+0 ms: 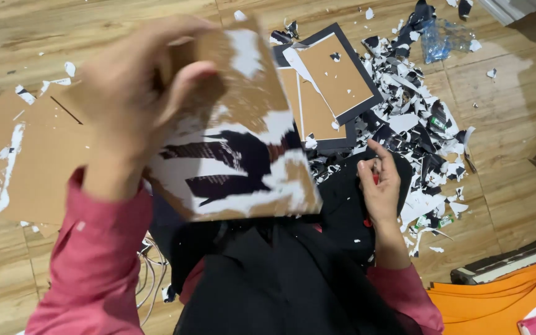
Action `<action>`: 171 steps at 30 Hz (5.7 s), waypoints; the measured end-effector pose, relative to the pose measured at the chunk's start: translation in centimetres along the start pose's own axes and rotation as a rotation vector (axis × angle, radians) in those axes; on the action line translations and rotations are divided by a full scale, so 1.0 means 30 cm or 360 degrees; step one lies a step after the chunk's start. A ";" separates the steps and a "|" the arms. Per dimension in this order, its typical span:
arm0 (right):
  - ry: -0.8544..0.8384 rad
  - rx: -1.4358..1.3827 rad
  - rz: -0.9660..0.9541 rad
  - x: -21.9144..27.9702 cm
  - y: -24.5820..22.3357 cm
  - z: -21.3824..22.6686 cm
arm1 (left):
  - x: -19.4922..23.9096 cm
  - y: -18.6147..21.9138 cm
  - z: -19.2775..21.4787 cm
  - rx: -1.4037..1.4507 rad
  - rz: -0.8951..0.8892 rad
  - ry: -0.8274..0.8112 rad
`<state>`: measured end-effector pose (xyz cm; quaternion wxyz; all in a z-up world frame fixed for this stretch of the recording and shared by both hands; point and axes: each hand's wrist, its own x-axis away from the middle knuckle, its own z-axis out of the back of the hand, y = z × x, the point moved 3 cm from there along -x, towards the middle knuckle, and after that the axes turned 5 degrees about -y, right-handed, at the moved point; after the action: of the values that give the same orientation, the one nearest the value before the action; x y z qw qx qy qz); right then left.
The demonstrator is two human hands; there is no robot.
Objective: Trimming and peeling excess material from cardboard pieces using a utility knife
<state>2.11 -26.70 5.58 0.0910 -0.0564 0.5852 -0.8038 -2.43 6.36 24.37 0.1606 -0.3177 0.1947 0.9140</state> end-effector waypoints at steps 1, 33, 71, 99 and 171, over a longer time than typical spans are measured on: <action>-0.0005 0.0003 -0.0006 0.008 -0.005 -0.010 | -0.017 -0.019 -0.059 0.0003 0.0008 -0.0003; -0.1189 0.1811 -0.0001 0.021 0.073 -0.253 | 0.342 -0.148 -0.800 -0.0241 0.0482 -0.1065; -0.1012 0.1207 0.0251 -0.073 -0.048 -0.198 | 0.348 -0.145 -0.799 -0.0242 0.0396 -0.1007; -0.0683 0.0996 0.0429 -0.063 -0.063 -0.148 | 0.349 -0.136 -0.797 -0.0318 0.0354 -0.0919; -0.0617 0.1009 0.0408 -0.110 -0.121 -0.154 | 0.374 -0.131 -0.822 -0.0139 0.0201 -0.0940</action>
<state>4.14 -20.62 7.65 0.3126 -0.1028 0.2821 -0.9012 3.59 0.40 -1.66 0.1394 -0.0321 0.1194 0.9825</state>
